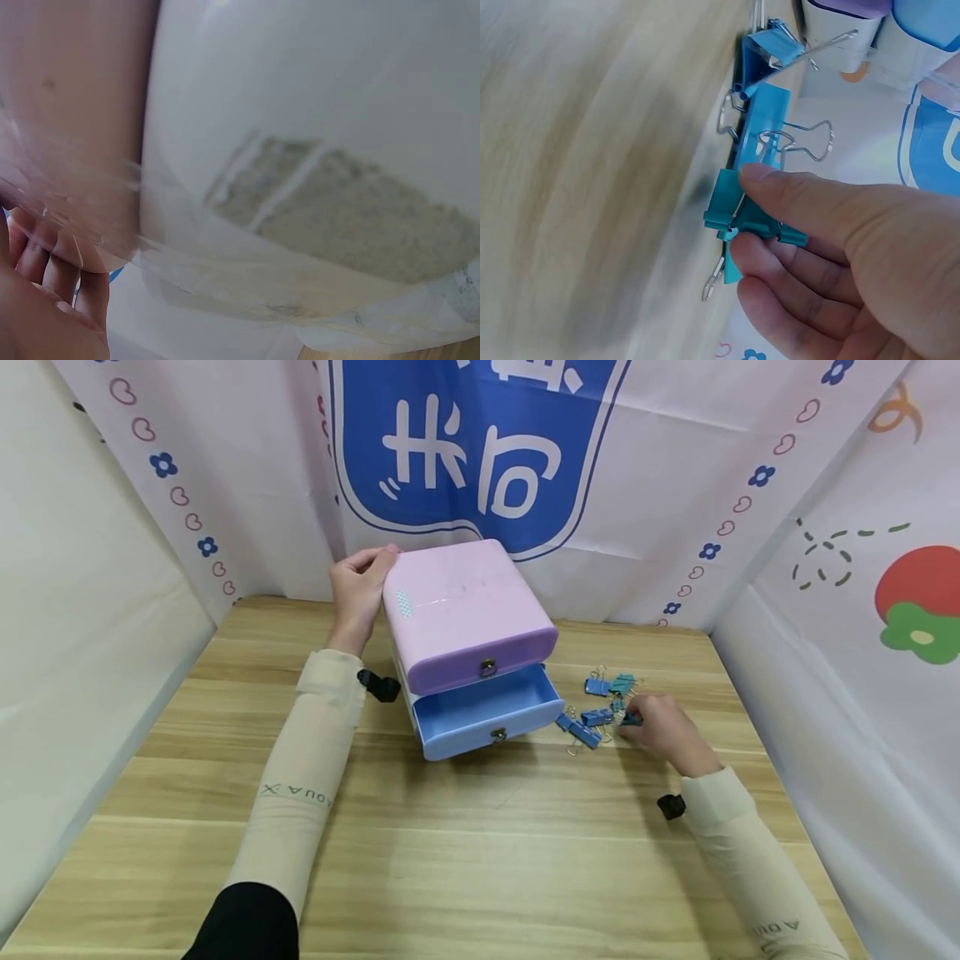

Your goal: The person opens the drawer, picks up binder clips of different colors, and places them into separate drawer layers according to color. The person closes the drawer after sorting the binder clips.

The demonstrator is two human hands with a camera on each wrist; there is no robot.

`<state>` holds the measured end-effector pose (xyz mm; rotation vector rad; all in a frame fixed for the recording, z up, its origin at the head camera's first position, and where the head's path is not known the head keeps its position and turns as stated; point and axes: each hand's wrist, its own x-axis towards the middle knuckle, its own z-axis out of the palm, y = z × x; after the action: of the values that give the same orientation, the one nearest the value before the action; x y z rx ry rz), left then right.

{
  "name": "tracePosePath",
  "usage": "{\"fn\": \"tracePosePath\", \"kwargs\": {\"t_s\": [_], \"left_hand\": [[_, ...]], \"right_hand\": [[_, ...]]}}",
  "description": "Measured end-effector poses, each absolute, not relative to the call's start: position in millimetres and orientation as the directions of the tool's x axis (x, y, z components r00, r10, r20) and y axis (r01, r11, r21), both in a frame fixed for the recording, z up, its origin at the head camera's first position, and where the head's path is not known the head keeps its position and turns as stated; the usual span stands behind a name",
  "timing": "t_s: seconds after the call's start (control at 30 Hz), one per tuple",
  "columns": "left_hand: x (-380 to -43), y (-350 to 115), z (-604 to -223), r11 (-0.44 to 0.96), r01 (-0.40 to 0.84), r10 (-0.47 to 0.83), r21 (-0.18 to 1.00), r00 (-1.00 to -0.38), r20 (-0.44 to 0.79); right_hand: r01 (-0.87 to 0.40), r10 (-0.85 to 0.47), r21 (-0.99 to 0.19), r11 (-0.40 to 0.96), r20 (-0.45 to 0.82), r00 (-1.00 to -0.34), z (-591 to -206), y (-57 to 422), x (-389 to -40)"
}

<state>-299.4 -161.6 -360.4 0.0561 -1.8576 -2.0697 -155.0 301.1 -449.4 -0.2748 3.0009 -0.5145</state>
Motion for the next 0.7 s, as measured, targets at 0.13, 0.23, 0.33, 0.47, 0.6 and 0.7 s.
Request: {"fn": "tracePosePath", "kwargs": {"t_s": [0.13,0.23,0.33,0.47,0.6,0.7], "left_hand": [[-299,-162,-361,-0.064,0.240,-0.290,0.969,-0.933,0.212],[-299,-162,-362,-0.062,0.237,-0.288,0.970,-0.934,0.210],[-299,-162,-363,-0.060,0.232,-0.286,0.971,-0.936,0.206],[-299,-163,-363,-0.063,0.230,-0.286,0.971,-0.936,0.204],[-299,-163,-362,-0.068,0.227,-0.282,0.972,-0.938,0.199],[-299,-163,-361,-0.067,0.230,-0.281,0.971,-0.938,0.202]], "right_hand": [[-0.172,-0.197,-0.334,0.927,-0.043,-0.979,-443,304,-151],[-0.176,-0.200,-0.326,0.929,-0.040,-0.979,-436,305,-148],[-0.172,-0.196,-0.319,0.932,-0.045,-0.980,-429,305,-147],[-0.177,-0.204,-0.317,0.932,-0.053,-0.978,-420,306,-145],[-0.193,-0.221,-0.308,0.932,-0.058,-0.974,-414,306,-145],[-0.202,-0.229,-0.292,0.935,-0.061,-0.971,-413,306,-144]]}}
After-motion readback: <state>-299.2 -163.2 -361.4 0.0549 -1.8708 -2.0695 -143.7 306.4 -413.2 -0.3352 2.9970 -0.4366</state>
